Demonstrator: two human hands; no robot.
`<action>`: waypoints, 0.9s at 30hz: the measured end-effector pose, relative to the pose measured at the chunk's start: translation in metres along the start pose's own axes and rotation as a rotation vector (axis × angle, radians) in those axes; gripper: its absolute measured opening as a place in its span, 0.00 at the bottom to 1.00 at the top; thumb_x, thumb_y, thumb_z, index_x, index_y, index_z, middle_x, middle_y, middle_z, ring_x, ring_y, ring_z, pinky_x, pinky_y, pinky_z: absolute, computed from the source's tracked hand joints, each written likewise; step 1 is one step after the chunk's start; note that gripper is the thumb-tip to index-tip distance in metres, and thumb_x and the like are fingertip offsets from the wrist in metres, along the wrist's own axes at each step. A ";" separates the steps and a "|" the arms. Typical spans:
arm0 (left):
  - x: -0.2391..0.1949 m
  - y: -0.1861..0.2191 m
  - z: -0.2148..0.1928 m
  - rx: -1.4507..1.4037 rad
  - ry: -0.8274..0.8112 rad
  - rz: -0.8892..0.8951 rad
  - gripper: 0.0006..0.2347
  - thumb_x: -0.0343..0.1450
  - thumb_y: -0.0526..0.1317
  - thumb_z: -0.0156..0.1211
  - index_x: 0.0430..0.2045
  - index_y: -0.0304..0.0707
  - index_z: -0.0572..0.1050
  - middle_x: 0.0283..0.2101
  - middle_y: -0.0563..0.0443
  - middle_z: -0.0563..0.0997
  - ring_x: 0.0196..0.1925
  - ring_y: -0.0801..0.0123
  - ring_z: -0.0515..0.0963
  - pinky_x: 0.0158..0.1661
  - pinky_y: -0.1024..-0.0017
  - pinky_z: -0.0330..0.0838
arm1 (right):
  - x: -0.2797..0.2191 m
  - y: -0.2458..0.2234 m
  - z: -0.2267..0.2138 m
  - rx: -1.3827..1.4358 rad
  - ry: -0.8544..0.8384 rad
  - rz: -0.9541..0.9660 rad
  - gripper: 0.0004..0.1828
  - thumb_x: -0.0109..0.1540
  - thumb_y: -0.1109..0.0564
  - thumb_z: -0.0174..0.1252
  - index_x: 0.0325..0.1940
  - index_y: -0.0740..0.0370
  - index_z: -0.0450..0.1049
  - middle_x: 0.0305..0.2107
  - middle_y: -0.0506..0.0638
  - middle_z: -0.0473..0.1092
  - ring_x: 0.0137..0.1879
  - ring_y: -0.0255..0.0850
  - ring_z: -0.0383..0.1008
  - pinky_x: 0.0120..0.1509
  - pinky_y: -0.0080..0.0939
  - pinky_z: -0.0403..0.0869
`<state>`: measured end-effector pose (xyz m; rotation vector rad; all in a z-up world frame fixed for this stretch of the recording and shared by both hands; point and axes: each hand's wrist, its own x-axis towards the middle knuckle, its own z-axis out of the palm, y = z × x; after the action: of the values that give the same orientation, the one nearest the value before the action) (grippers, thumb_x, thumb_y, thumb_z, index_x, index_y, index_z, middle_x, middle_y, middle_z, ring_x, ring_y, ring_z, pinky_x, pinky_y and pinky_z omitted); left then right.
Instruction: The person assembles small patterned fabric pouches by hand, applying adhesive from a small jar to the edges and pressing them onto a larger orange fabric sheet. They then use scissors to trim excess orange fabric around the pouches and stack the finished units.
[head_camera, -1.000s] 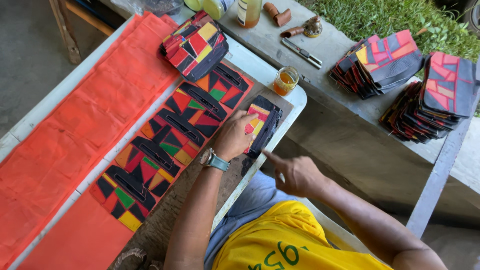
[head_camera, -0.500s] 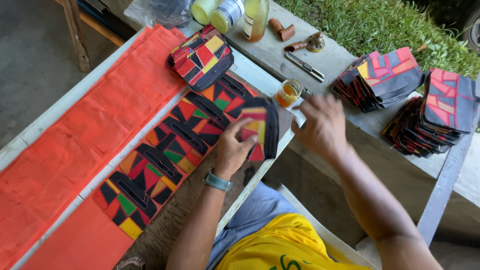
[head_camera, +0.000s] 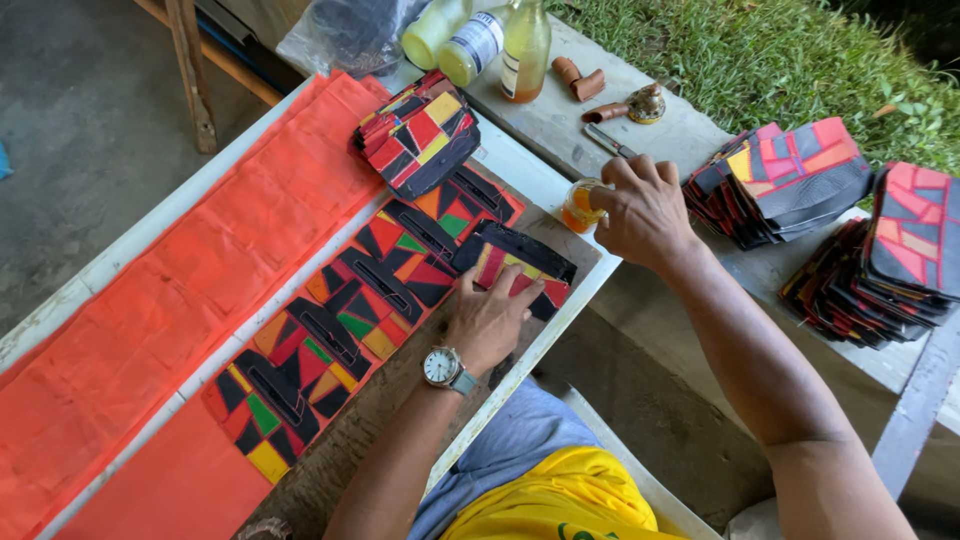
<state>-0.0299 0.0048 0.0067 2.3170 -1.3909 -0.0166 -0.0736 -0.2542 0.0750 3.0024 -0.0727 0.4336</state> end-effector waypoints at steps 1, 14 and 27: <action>0.003 -0.003 0.003 -0.016 -0.076 -0.041 0.18 0.72 0.39 0.59 0.57 0.50 0.74 0.62 0.41 0.71 0.48 0.57 0.81 0.63 0.39 0.53 | -0.001 0.000 -0.008 0.008 0.024 -0.011 0.13 0.50 0.51 0.68 0.39 0.47 0.81 0.48 0.46 0.69 0.60 0.46 0.65 0.62 0.50 0.62; -0.007 -0.018 -0.001 -0.083 -0.055 0.027 0.16 0.71 0.39 0.62 0.54 0.48 0.76 0.59 0.45 0.74 0.52 0.57 0.80 0.62 0.42 0.54 | -0.084 -0.038 0.001 1.206 -0.793 0.265 0.59 0.51 0.62 0.60 0.82 0.47 0.39 0.39 0.53 0.79 0.39 0.37 0.77 0.45 0.38 0.79; -0.012 -0.011 -0.004 -0.126 -0.101 -0.027 0.18 0.69 0.40 0.64 0.55 0.44 0.74 0.59 0.45 0.73 0.51 0.56 0.81 0.62 0.42 0.52 | -0.101 -0.059 -0.007 1.072 -0.782 0.196 0.50 0.57 0.56 0.64 0.80 0.52 0.47 0.35 0.53 0.82 0.37 0.39 0.83 0.47 0.40 0.81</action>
<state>-0.0254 0.0212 0.0040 2.2578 -1.3656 -0.2261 -0.1685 -0.1913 0.0467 3.9704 -0.2671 -1.0716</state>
